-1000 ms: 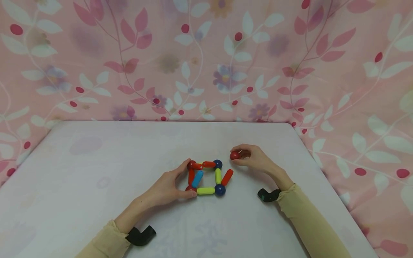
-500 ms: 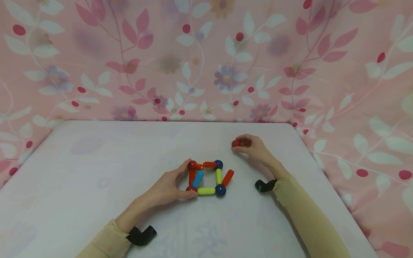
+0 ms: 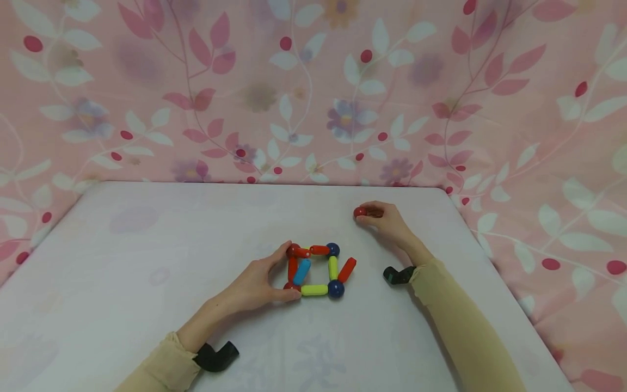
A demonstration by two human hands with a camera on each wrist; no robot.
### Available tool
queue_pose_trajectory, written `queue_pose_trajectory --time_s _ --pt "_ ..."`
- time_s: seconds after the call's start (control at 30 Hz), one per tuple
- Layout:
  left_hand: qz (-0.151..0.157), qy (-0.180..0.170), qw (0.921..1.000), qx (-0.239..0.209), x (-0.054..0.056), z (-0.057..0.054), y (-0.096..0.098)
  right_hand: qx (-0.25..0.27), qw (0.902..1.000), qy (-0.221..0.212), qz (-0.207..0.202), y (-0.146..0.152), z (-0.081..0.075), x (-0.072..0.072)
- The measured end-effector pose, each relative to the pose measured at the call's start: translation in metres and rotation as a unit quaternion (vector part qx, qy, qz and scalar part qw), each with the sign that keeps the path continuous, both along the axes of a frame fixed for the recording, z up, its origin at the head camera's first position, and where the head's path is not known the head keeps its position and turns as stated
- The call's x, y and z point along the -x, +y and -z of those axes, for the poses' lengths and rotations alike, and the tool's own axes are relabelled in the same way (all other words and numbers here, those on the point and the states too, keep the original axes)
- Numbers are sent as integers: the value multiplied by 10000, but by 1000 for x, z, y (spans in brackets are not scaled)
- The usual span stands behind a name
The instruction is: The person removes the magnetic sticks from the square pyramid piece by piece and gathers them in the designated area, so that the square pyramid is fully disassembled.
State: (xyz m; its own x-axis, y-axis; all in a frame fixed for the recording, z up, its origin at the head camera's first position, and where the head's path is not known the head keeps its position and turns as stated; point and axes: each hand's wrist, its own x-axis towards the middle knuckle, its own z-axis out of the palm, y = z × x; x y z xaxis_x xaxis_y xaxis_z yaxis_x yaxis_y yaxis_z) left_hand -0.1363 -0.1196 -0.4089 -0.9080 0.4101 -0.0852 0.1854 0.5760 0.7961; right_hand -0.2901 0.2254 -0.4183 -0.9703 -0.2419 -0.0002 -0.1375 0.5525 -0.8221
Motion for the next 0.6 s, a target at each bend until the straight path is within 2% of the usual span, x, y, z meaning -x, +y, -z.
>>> queue_pose_trajectory --time_s 0.6 --pt "12 -1 10000 13 0 -1 -1 -100 9998 -89 116 1 2 1"
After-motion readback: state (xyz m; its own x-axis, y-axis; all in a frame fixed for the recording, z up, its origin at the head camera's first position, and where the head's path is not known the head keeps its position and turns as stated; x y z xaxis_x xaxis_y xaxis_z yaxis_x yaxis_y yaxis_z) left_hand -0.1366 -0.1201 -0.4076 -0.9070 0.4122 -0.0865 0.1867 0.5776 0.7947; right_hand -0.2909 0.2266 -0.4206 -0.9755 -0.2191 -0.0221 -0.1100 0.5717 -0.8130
